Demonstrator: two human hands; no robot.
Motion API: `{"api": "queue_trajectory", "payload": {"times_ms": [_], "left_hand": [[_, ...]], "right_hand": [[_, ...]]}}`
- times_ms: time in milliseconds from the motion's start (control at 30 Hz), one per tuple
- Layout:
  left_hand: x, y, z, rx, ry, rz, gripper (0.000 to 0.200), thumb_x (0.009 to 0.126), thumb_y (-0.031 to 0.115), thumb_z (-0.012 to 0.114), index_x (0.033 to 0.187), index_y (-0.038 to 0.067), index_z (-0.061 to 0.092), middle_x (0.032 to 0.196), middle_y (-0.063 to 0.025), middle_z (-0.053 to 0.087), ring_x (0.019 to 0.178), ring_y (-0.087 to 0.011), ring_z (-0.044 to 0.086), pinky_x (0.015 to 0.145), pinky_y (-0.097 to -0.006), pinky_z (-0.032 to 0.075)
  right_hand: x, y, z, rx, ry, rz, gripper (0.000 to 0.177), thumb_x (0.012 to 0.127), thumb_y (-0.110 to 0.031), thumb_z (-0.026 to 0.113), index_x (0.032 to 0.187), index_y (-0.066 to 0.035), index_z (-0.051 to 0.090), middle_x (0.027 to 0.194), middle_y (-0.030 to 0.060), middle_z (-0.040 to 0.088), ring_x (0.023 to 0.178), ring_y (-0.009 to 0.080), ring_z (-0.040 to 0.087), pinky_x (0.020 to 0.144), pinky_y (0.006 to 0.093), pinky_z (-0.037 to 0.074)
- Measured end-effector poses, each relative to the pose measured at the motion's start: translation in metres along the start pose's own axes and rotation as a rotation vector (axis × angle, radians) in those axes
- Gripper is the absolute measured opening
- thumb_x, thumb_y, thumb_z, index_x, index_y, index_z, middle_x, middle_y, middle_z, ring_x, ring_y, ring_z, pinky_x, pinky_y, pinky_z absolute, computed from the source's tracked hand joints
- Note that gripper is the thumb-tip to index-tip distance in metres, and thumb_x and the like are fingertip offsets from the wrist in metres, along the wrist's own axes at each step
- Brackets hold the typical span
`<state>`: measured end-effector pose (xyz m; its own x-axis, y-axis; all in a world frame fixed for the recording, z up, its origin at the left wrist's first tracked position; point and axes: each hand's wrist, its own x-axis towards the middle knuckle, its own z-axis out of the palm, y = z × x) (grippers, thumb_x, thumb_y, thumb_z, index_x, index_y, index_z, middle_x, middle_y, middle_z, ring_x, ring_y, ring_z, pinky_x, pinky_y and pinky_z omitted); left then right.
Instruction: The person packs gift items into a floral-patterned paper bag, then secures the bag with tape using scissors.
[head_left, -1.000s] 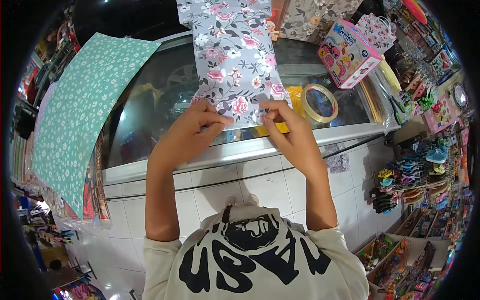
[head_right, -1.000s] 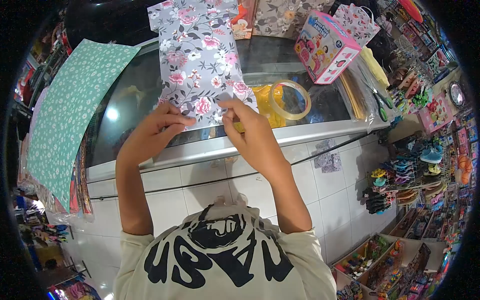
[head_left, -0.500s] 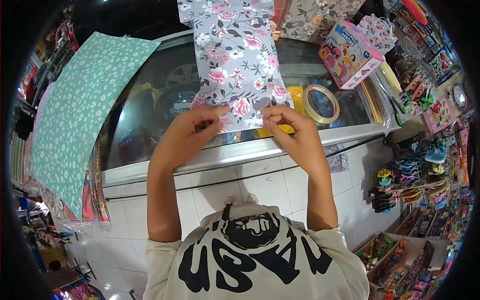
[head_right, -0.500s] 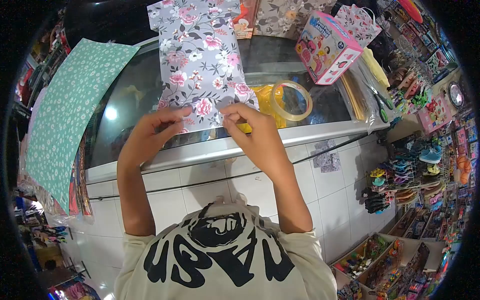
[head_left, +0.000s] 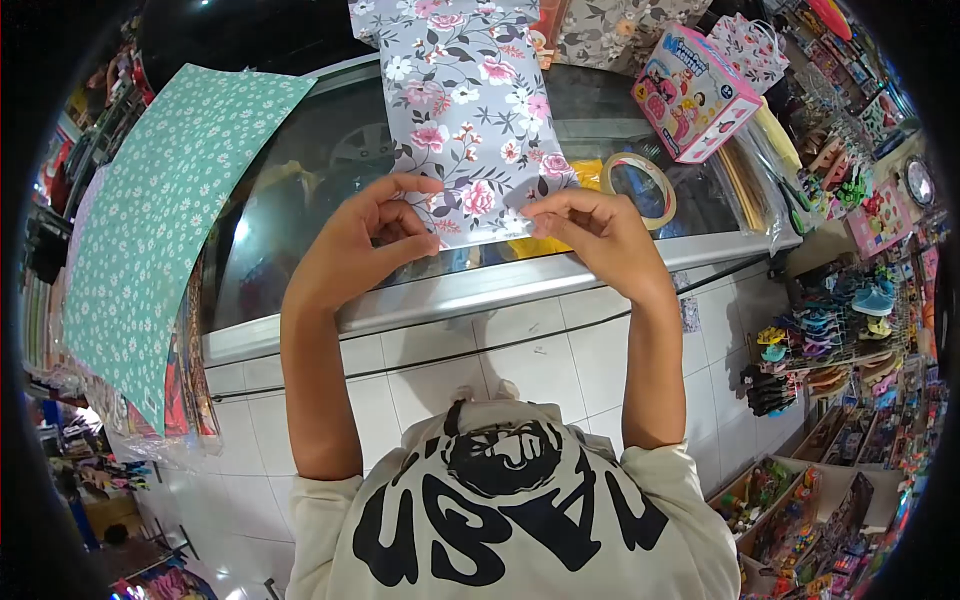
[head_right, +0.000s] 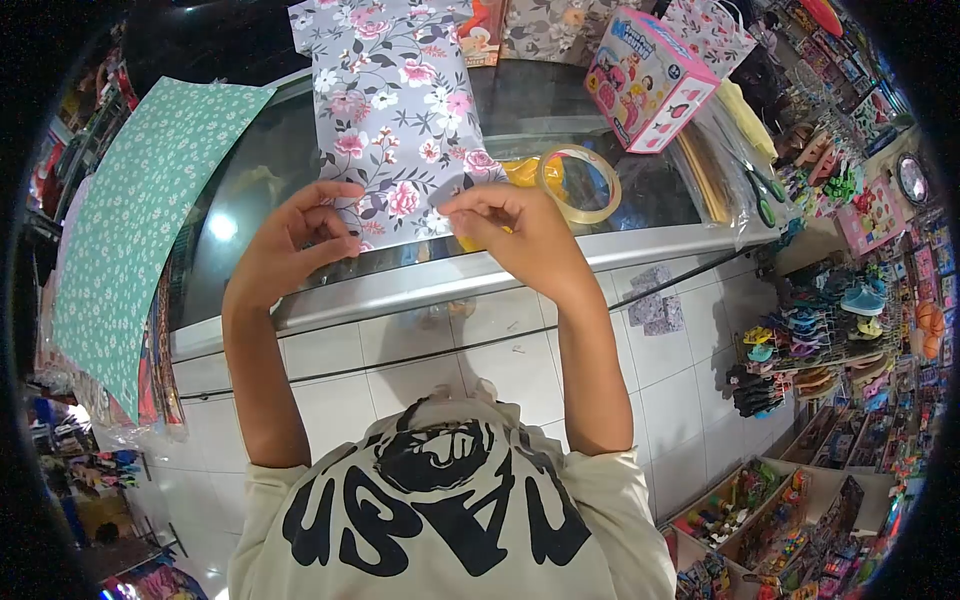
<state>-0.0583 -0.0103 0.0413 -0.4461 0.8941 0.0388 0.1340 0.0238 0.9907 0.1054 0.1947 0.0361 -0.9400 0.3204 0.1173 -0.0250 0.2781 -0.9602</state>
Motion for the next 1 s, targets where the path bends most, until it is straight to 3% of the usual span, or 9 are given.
{"api": "queue_trajectory", "payload": {"times_ms": [100,400,500,600,800,900,1000], "left_hand": [[-0.001,0.002,0.000,-0.019,0.008,-0.008,0.044,0.078,0.000,0.067,0.118,0.003,0.052,0.076,-0.0008,0.061,0.072,-0.0067,0.053,0.068,-0.0221,0.040],[-0.002,0.002,0.005,-0.013,0.053,-0.022,0.044,0.078,0.002,0.069,0.118,0.002,0.051,0.077,-0.0006,0.062,0.072,-0.0062,0.053,0.070,-0.0217,0.040],[-0.002,0.004,0.006,0.006,0.065,-0.029,0.043,0.078,0.003,0.069,0.118,0.002,0.052,0.077,-0.0006,0.062,0.073,-0.0061,0.054,0.070,-0.0214,0.040],[-0.002,0.003,0.007,0.007,0.072,-0.038,0.043,0.078,0.003,0.069,0.118,0.002,0.052,0.078,-0.0006,0.062,0.075,-0.0066,0.054,0.073,-0.0219,0.040],[-0.004,0.007,0.007,-0.017,0.055,-0.050,0.044,0.078,0.003,0.068,0.119,0.002,0.051,0.079,-0.0012,0.061,0.078,-0.0082,0.057,0.079,-0.0234,0.041],[-0.004,0.007,0.005,-0.047,0.025,-0.031,0.044,0.079,0.001,0.067,0.119,0.002,0.050,0.079,-0.0016,0.061,0.079,-0.0088,0.057,0.079,-0.0236,0.042],[-0.004,0.006,0.004,-0.052,0.011,-0.014,0.043,0.079,0.001,0.067,0.119,0.002,0.051,0.079,-0.0018,0.062,0.078,-0.0084,0.057,0.077,-0.0231,0.043]], "right_hand": [[0.001,-0.007,0.000,-0.195,-0.039,-0.031,0.011,0.087,-0.004,0.058,0.093,0.002,0.064,0.084,-0.0001,0.061,0.079,0.0056,0.054,0.073,0.0212,0.044],[0.002,-0.003,-0.004,-0.036,-0.109,0.018,0.010,0.087,-0.003,0.054,0.095,0.000,0.060,0.091,0.0009,0.060,0.087,0.0069,0.054,0.079,0.0220,0.043],[0.002,-0.005,-0.005,0.010,-0.130,-0.036,0.012,0.086,-0.006,0.054,0.092,0.001,0.062,0.086,0.0012,0.060,0.079,0.0067,0.053,0.072,0.0219,0.043],[0.003,-0.009,-0.008,0.028,-0.172,0.036,0.010,0.089,-0.006,0.054,0.095,0.000,0.059,0.094,0.0016,0.060,0.093,0.0086,0.054,0.085,0.0223,0.041],[0.002,-0.007,0.007,0.081,-0.030,-0.019,0.015,0.085,-0.009,0.062,0.097,0.000,0.059,0.091,0.0028,0.061,0.091,0.0107,0.055,0.083,0.0250,0.043],[-0.001,-0.009,0.023,-0.151,0.023,-0.110,0.030,0.080,-0.024,0.069,0.095,-0.001,0.057,0.084,0.0050,0.060,0.081,0.0130,0.056,0.076,0.0273,0.045],[0.002,-0.010,0.034,-0.194,0.061,-0.126,0.034,0.077,-0.027,0.072,0.095,-0.003,0.057,0.081,0.0065,0.060,0.078,0.0159,0.057,0.074,0.0289,0.045]]}}
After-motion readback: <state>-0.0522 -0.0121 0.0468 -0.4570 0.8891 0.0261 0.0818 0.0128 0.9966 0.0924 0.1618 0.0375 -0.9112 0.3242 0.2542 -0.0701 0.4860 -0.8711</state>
